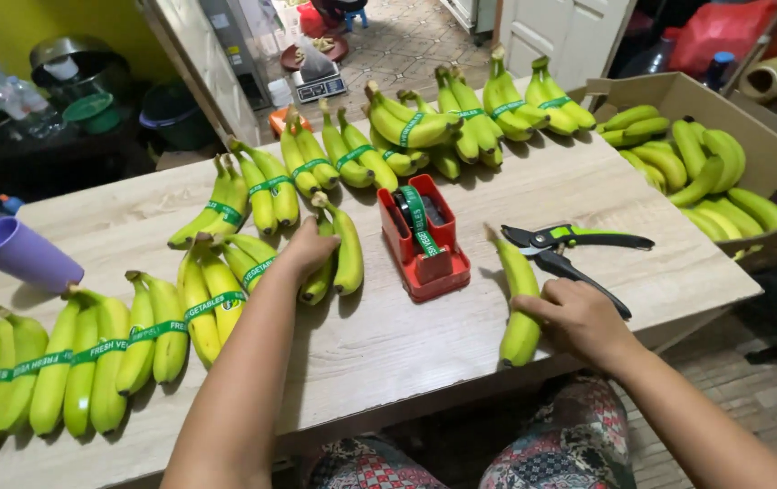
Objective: Bundling bunches of bananas by wrapping green tape around the stems using a manual tape dispenser.
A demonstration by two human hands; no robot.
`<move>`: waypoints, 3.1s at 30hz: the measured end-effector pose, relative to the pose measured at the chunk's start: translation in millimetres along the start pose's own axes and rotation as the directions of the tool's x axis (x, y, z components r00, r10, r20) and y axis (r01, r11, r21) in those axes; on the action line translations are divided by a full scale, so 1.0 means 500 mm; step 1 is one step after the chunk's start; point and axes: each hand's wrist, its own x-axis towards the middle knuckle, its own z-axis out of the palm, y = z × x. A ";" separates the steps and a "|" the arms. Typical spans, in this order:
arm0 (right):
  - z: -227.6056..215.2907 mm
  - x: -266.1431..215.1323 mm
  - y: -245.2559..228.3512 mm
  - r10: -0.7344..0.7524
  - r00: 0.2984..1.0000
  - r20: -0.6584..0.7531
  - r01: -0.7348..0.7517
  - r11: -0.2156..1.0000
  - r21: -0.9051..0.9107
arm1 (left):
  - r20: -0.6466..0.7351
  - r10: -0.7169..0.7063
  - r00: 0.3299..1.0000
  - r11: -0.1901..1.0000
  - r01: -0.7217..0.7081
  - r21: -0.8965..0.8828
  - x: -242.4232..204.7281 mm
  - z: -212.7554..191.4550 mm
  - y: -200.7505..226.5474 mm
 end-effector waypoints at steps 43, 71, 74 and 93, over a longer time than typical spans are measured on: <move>-0.060 0.198 0.176 0.689 0.664 0.290 -0.721 0.693 0.006 | 0.430 0.020 0.903 0.667 0.308 -0.678 -0.326 0.049 0.072; -0.165 0.140 -0.166 0.786 0.140 0.602 -0.928 -0.107 0.356 | 0.210 0.282 0.936 0.299 0.122 -0.946 -0.345 0.232 -0.021; -0.114 0.051 -0.181 0.640 0.330 0.694 -0.772 -0.240 0.589 | 0.145 0.366 0.919 0.171 0.087 -0.981 -0.371 0.293 -0.013; -0.122 0.068 -0.337 -0.009 0.539 0.842 -0.693 -0.573 0.437 | -0.045 0.349 0.936 0.358 -0.177 -0.917 -0.493 0.246 0.034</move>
